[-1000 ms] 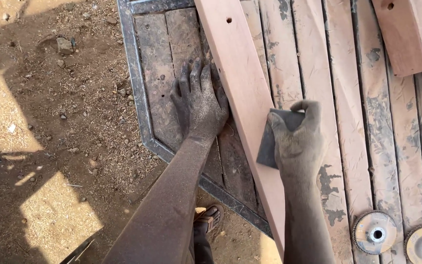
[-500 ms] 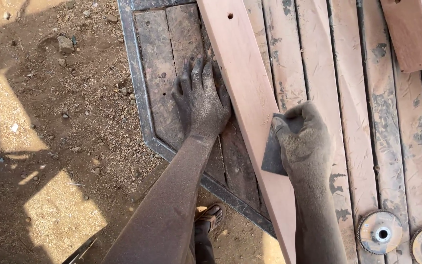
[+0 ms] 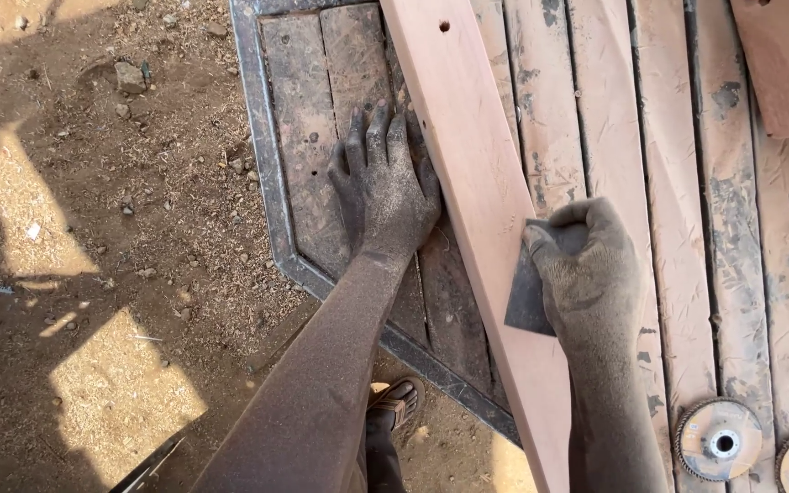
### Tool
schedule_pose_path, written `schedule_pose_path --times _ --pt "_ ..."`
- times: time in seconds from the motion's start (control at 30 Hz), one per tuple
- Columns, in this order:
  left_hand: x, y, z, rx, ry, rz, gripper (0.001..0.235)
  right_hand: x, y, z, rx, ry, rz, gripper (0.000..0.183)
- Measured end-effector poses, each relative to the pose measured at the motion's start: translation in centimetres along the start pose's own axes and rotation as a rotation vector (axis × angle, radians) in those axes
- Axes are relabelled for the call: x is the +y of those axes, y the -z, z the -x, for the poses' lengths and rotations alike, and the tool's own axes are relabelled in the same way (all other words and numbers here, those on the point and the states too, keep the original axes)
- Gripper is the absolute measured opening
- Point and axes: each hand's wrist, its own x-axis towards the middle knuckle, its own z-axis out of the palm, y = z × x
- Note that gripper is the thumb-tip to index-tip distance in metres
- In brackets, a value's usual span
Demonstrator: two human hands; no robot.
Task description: Manually sanding a wooden beam with sandpaper on a metal workbench to smooth the surface.
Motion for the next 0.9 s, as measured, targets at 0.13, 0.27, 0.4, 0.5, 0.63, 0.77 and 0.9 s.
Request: schedule_pose_path --times 0.13,0.27,0.4,0.5,0.63,0.77,0.9 --pt "0.2 0.5 -0.3 -0.006 0.010 0.047 0.044 -1.0 0.1 -0.2 0.010 0.062 -0.004 0.027" --pt "0.2 -0.2 -0.4 -0.006 0.013 0.017 0.050 -0.6 0.4 0.6 -0.043 -0.030 -0.016 0.026" --pt "0.3 0.2 0.0 -0.127 0.074 -0.001 0.061 0.0 -0.5 -1.2 0.055 0.246 -0.037 0.020" --pt "0.5 0.7 -0.4 -0.088 0.068 0.041 0.054 -0.8 0.2 0.5 0.023 0.126 -0.008 0.019" --pt "0.4 0.4 -0.2 0.006 0.025 0.018 0.050 -0.3 0.2 -0.1 -0.042 -0.010 -0.044 0.025" --pt "0.5 0.9 -0.2 0.025 0.049 0.027 0.047 -0.3 -0.4 -1.4 -0.024 0.071 -0.017 0.026" --pt "0.5 0.9 -0.2 0.026 0.048 0.056 0.047 0.2 0.1 0.1 -0.067 -0.014 -0.045 0.027"
